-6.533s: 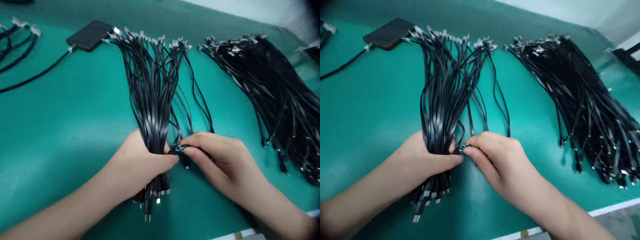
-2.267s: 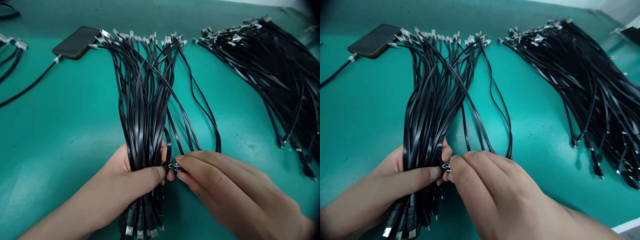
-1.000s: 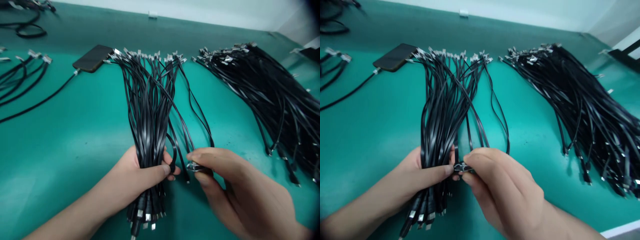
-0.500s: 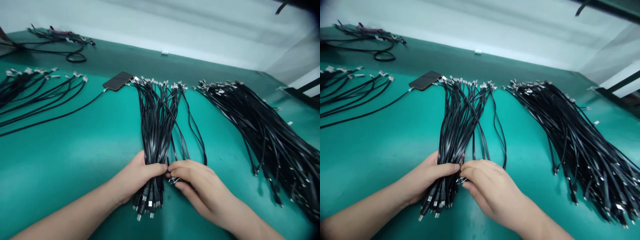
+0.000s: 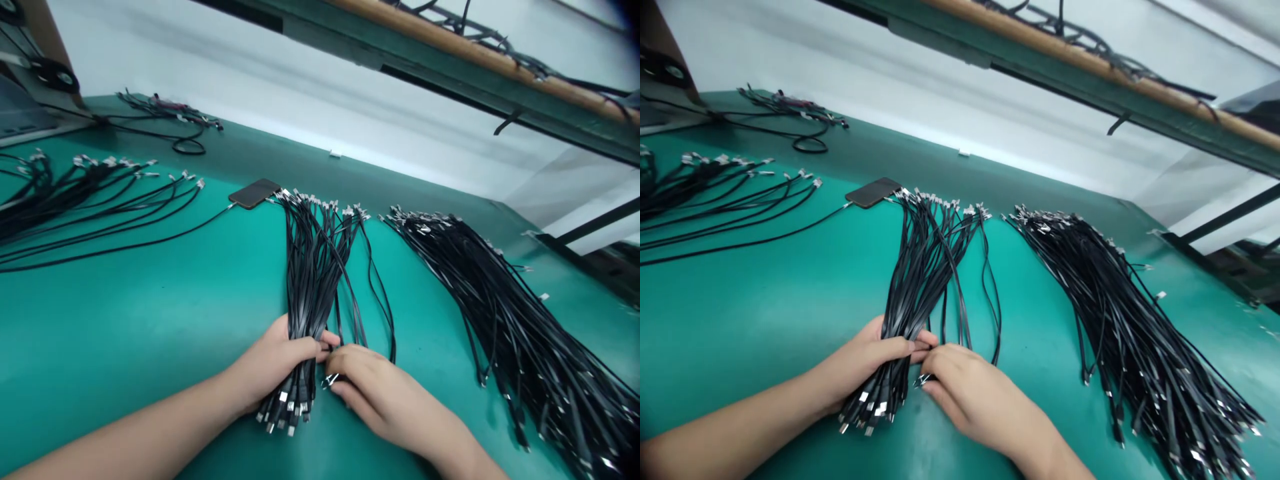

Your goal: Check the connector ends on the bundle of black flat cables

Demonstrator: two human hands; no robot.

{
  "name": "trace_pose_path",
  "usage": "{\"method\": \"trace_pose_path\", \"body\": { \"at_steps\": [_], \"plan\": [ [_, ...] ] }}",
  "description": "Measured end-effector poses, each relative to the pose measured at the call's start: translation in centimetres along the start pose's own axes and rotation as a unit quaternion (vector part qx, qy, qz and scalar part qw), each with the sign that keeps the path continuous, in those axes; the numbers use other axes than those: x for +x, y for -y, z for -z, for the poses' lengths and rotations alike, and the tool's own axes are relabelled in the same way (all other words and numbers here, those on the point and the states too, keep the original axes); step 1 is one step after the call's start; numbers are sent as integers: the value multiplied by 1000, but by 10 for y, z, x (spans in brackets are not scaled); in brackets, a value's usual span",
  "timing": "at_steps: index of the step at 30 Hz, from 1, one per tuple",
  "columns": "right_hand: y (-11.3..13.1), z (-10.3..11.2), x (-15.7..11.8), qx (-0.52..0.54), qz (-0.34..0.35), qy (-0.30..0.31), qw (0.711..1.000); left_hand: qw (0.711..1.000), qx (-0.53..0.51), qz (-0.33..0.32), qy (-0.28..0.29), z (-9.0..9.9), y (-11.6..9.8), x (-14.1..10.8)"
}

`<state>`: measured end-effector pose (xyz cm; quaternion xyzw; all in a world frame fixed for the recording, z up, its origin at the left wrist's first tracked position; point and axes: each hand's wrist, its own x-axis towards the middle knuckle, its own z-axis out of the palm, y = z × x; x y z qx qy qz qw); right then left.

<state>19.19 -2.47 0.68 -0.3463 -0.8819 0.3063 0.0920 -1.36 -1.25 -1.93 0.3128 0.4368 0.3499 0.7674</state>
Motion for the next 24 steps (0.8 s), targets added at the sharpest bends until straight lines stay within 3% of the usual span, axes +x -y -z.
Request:
{"method": "trace_pose_path", "body": {
  "at_steps": [8,15,20,24],
  "plan": [
    [-21,5,-2,-3,-128,-115,985,1000,3,11,-27,0,-4,-5],
    [-16,1,0,160,-174,-212,948,1000,1,8,-22,1,-4,-4],
    [-3,-9,4,343,-239,-176,892,1000,17,8,-21,1,-4,-3],
    [4,-18,6,412,-243,-134,868,1000,21,-8,-23,0,-3,-3]
  ]
}}
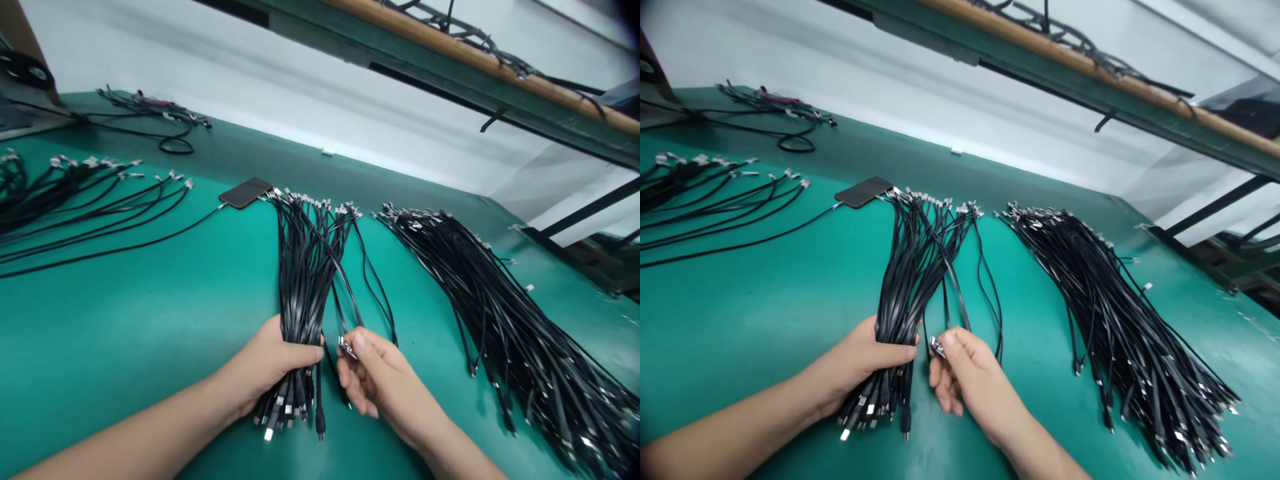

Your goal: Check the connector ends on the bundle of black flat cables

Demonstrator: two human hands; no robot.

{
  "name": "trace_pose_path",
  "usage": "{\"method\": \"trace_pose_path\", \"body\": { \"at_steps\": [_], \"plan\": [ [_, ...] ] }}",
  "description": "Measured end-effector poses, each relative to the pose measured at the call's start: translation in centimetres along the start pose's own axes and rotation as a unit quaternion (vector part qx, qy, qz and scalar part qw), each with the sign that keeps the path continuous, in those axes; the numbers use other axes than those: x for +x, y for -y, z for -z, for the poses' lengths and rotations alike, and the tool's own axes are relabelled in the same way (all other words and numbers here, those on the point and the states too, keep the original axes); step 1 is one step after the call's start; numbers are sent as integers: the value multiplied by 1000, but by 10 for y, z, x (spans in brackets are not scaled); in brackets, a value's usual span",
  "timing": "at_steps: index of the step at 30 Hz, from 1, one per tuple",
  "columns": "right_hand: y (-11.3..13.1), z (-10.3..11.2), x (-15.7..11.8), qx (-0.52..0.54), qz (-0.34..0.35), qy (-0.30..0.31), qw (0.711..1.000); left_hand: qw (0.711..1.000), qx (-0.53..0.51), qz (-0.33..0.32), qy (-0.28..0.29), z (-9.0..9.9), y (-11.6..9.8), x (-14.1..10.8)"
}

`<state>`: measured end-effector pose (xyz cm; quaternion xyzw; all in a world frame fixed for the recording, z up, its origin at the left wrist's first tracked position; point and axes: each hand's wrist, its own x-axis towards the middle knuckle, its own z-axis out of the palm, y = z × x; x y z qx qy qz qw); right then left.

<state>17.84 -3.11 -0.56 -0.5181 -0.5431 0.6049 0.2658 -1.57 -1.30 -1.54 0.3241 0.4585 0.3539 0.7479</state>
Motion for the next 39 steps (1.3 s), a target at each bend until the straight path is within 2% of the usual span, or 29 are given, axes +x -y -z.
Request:
{"method": "trace_pose_path", "body": {
  "at_steps": [8,13,16,19,22,25,29,32,39],
  "plan": [
    [-5,-5,-10,-24,1,106,994,999,15,-48,18,-1,4,3],
    [-2,-11,-10,-28,23,118,992,999,15,-47,17,-1,4,4],
    [-2,-8,-7,-20,36,91,995,997,30,-50,45,1,4,5],
    [-2,-2,-1,-19,54,25,998,995,53,-49,70,3,6,7],
    [0,1,6,-19,78,-47,996,997,46,-16,60,5,7,8],
    [1,0,14,-10,97,-86,991,997,61,2,51,5,7,10],
    [-2,-7,19,33,105,-95,989,994,71,-4,82,2,4,10],
    [-3,-7,20,102,77,-96,987,996,60,7,70,-1,3,10],
    [3,20,21,297,-37,-93,950,998,19,38,37,-1,5,8]
  ]
}}
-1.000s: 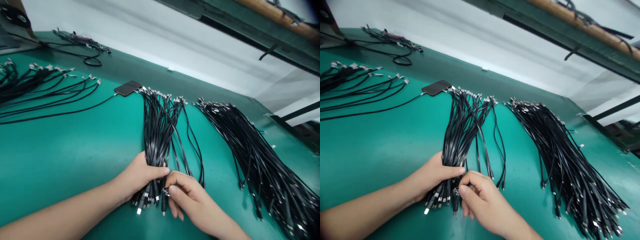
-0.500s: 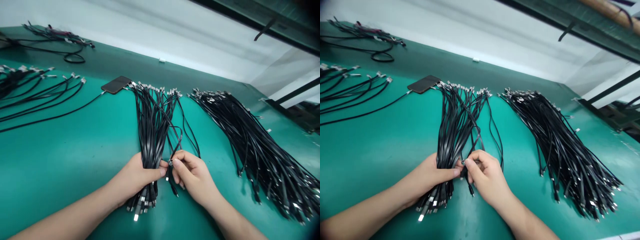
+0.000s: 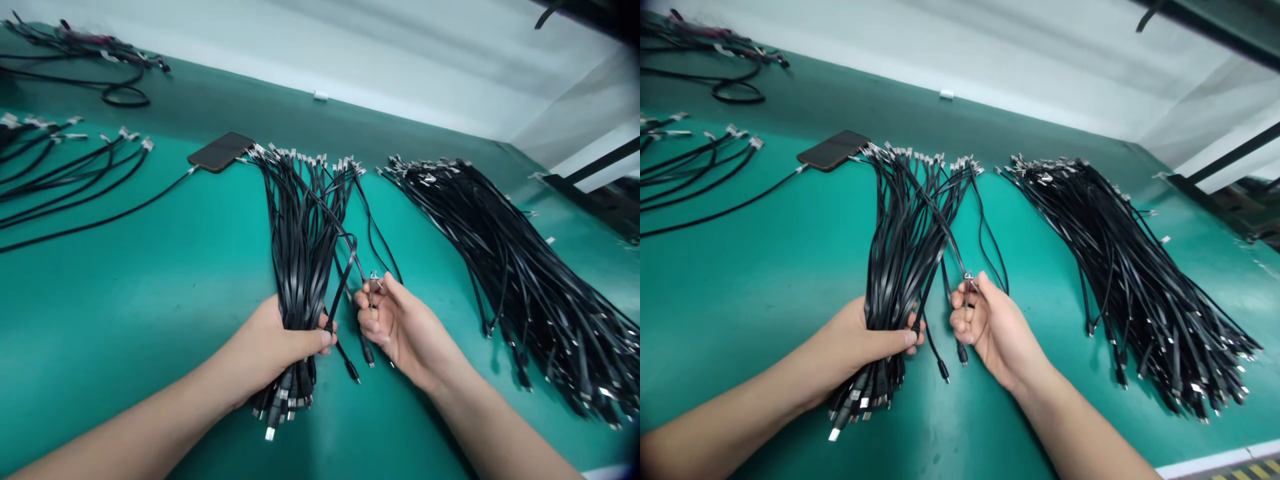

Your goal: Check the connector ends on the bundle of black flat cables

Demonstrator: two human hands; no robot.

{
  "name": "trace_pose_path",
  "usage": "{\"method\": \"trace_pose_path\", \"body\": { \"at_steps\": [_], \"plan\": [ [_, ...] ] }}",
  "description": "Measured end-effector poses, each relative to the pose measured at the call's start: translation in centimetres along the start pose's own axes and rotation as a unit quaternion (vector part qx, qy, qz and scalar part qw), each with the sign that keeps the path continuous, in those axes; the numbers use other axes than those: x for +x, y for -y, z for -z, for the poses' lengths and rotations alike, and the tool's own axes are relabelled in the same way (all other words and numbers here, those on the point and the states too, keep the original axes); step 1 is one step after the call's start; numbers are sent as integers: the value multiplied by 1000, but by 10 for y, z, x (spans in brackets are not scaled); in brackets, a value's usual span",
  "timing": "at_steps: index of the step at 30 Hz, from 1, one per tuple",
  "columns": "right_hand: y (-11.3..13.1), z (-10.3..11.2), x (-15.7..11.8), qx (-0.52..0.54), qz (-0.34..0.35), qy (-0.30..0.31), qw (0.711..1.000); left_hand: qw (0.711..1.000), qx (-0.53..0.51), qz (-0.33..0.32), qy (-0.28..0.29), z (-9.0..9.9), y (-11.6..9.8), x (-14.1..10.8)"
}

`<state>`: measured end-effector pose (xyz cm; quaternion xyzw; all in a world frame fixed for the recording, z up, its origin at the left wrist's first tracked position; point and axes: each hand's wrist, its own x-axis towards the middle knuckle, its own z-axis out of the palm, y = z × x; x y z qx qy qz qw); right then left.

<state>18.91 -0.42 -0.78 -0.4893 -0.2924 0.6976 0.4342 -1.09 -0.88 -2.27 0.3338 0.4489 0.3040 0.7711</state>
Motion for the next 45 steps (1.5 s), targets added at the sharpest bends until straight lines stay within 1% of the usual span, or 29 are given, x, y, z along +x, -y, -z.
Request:
{"method": "trace_pose_path", "body": {
  "at_steps": [4,9,12,14,16,19,21,22,24,26,27,29,31,33,34,36,40,45],
  "plan": [
    [5,3,-4,53,-10,3,999,1000,-8,16,-5,1,1,0],
    [1,-5,-16,62,11,17,998,999,-34,13,-1,0,2,2],
    [0,-7,-21,72,33,62,995,999,-41,18,-9,-1,1,1],
    [-1,-7,-22,83,53,102,990,999,-10,30,-19,0,0,1],
    [-4,-7,-22,81,73,138,984,999,32,27,-19,2,0,1],
    [-10,-8,-20,56,95,171,979,999,39,2,32,5,0,2],
    [-14,-9,-18,38,107,173,978,998,23,-9,62,6,0,3],
    [-15,-8,-17,25,113,166,979,998,25,-9,60,5,-1,4],
    [-15,-5,-18,-22,124,147,981,998,53,-1,27,4,-2,3],
    [-10,0,-22,-108,140,131,975,996,86,13,-5,2,-5,2],
    [-7,2,-25,-165,147,121,968,995,94,19,-16,1,-6,1],
    [1,6,-30,-288,163,91,939,995,93,30,-19,-1,-9,-1],
    [8,8,-34,-395,175,65,900,995,90,34,-16,-1,-10,-2],
    [10,9,-35,-460,170,67,869,995,89,33,-9,-1,-11,-3],
    [10,8,-35,-478,159,75,861,995,91,31,-8,-1,-11,-3],
    [7,6,-34,-491,136,90,856,994,101,29,-10,-1,-10,-2],
    [1,3,-32,-485,127,103,859,991,126,35,-30,-1,-9,-1],
    [1,1,-32,-475,125,100,865,991,124,34,-43,-2,-9,-1]
  ]
}}
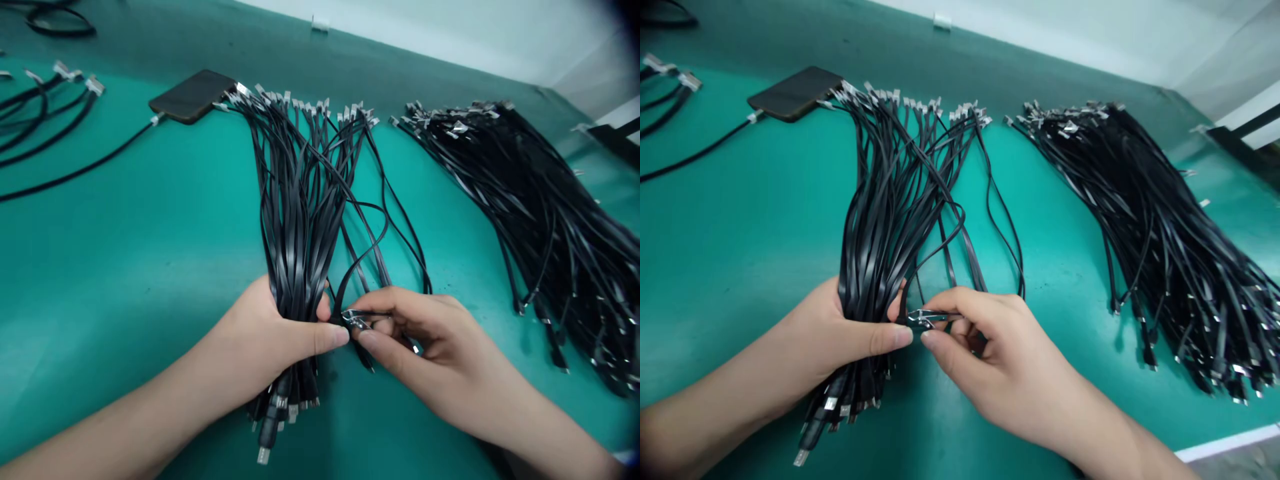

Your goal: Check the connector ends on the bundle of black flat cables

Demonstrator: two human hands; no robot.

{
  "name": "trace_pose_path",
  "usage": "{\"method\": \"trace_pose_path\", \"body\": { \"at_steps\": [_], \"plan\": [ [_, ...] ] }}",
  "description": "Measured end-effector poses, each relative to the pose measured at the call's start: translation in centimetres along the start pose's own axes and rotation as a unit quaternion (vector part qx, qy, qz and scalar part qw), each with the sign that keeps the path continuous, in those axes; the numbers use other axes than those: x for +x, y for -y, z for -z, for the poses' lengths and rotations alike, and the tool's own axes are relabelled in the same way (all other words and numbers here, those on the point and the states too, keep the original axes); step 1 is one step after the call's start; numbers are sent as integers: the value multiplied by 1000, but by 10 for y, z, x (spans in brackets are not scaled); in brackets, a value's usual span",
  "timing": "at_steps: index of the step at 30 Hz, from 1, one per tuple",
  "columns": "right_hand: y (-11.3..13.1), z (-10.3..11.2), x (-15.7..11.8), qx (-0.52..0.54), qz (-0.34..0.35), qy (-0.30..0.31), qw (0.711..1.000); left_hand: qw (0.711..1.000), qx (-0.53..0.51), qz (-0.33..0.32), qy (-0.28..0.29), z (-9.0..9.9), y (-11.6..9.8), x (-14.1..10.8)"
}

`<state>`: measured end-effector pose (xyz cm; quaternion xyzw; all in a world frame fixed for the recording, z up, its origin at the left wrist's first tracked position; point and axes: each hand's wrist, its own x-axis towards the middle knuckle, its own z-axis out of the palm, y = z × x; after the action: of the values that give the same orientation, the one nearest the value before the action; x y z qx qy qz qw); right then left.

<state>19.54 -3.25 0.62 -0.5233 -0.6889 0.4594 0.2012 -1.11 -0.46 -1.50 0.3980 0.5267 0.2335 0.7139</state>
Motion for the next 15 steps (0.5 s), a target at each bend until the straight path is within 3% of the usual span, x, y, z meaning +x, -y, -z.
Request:
{"method": "trace_pose_path", "body": {
  "at_steps": [15],
  "plan": [
    [0,-1,-2,24,-5,-1,1000,1000,-3,4,-7,-1,-2,0]
  ]
}}
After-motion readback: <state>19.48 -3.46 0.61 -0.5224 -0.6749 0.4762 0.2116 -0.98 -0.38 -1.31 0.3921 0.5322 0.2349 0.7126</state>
